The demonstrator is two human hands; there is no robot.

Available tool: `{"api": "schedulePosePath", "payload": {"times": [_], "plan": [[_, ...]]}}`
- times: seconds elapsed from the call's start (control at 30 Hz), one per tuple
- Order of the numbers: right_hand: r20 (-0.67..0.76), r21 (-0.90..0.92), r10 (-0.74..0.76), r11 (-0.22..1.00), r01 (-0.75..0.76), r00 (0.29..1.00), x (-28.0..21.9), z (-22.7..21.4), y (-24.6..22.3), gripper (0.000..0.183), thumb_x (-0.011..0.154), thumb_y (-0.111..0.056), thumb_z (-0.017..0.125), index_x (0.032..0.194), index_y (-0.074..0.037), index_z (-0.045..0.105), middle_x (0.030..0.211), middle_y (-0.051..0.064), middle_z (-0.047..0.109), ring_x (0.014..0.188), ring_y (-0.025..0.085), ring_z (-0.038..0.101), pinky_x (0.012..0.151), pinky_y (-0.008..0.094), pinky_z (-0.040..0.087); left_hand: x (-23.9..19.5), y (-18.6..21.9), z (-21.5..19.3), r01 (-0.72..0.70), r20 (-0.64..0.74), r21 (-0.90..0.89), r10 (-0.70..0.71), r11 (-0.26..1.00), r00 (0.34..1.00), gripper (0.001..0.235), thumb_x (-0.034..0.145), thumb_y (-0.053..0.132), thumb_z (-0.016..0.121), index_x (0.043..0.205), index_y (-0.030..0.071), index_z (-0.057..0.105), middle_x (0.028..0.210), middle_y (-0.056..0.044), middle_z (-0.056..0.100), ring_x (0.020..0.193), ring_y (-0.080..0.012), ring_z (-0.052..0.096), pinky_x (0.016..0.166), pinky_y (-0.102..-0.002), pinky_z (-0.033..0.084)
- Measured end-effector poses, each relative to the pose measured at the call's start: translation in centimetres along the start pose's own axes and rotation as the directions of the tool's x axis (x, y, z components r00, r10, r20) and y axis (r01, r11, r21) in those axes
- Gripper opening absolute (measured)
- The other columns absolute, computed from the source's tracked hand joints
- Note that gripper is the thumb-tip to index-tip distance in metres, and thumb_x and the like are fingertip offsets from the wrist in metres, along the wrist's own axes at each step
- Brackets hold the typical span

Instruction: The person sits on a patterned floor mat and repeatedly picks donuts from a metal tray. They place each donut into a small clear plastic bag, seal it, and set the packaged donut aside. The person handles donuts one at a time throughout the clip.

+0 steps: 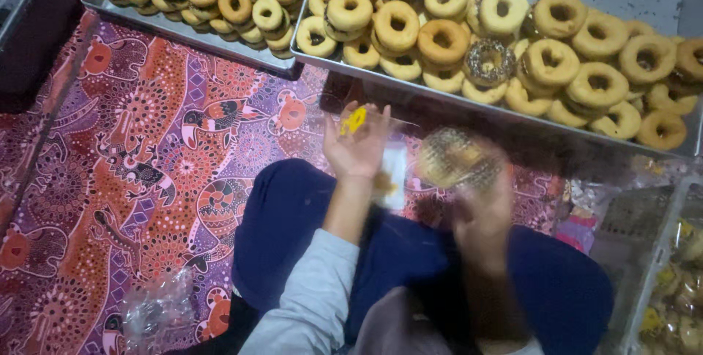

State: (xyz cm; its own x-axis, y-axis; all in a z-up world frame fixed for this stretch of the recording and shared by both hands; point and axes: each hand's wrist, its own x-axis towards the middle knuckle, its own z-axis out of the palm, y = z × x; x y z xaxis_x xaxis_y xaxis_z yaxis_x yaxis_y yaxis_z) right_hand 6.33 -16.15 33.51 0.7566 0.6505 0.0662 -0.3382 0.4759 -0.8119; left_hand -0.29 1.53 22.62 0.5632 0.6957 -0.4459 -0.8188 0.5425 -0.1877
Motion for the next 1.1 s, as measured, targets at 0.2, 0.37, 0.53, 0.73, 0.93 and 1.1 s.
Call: {"api": "schedulePosePath", "payload": {"times": [0.2,0.37,0.53,0.73,0.93,1.1], "plan": [[0.188,-0.879,-0.227,0.395,0.267,0.956,-1.8,0.5,5.1,0.068,0.067,-0.001,0.082,0.134,-0.003,0.067,0.142,0.020,0.059,0.136,0.034,0.056,0.114,0.044,0.045,-2.0,-2.6,-1.8,-0.004,0.286,0.077,-0.019,0.997,0.958,0.051,0.100,0.043,0.053,0.137,0.009,0.057,0.116,-0.024,0.066,0.101,-0.0362,0.066,0.101,-0.056,0.049],[0.183,-0.888,-0.205,0.386,0.251,0.962,-0.6,0.9,4.8,0.064,0.078,-0.010,0.085,0.139,-0.007,0.065,0.148,0.020,0.056,0.133,0.033,0.059,0.111,0.040,0.048,-8.2,-5.2,-2.3,-0.103,0.259,0.667,-0.101,0.738,0.961,0.071,0.100,0.043,0.062,0.156,0.010,0.032,0.135,-0.024,0.058,0.118,-0.0340,0.062,0.102,-0.053,0.047],[0.091,-0.897,-0.007,0.433,0.086,0.996,-0.2,1.0,5.0,0.065,0.079,-0.014,0.082,0.140,-0.007,0.061,0.133,0.018,0.068,0.118,0.025,0.068,0.099,0.034,0.053,-13.3,0.9,0.2,-0.787,0.891,0.177,-0.245,-0.591,0.383,0.095,0.087,0.050,0.073,0.154,-0.001,0.028,0.157,-0.023,0.034,0.146,-0.0391,0.035,0.116,-0.054,0.030],[0.309,-0.841,0.516,0.540,-0.023,0.799,-2.7,2.7,5.0,0.042,0.096,-0.015,0.064,0.138,-0.010,0.064,0.103,0.010,0.081,0.091,0.020,0.079,0.082,0.031,0.060,-16.5,8.2,-0.1,-0.773,0.865,0.196,-0.265,-0.604,0.426,0.023,0.101,0.014,0.070,0.123,0.007,0.071,0.128,-0.013,0.072,0.125,-0.0312,0.070,0.116,-0.042,0.051],[0.533,-0.760,0.051,0.468,0.452,0.844,-6.7,8.7,4.0,0.018,0.096,-0.017,0.072,0.111,-0.007,0.074,0.097,0.014,0.075,0.083,0.026,0.078,0.072,0.035,0.060,-20.9,11.8,-2.1,-0.361,0.410,0.909,0.286,-0.211,0.866,0.025,0.105,0.012,0.058,0.114,-0.003,0.076,0.109,-0.013,0.079,0.099,-0.0200,0.074,0.090,-0.032,0.060],[0.636,-0.758,0.220,0.360,0.544,0.740,-7.2,10.2,4.8,0.014,0.087,-0.013,0.080,0.101,-0.010,0.079,0.086,0.012,0.075,0.074,0.028,0.074,0.065,0.038,0.057,-19.3,12.8,-2.8,-0.356,0.337,0.934,0.312,0.006,0.888,0.024,0.103,0.010,0.061,0.117,-0.006,0.073,0.108,-0.015,0.078,0.098,-0.0175,0.075,0.089,-0.030,0.061]]}}
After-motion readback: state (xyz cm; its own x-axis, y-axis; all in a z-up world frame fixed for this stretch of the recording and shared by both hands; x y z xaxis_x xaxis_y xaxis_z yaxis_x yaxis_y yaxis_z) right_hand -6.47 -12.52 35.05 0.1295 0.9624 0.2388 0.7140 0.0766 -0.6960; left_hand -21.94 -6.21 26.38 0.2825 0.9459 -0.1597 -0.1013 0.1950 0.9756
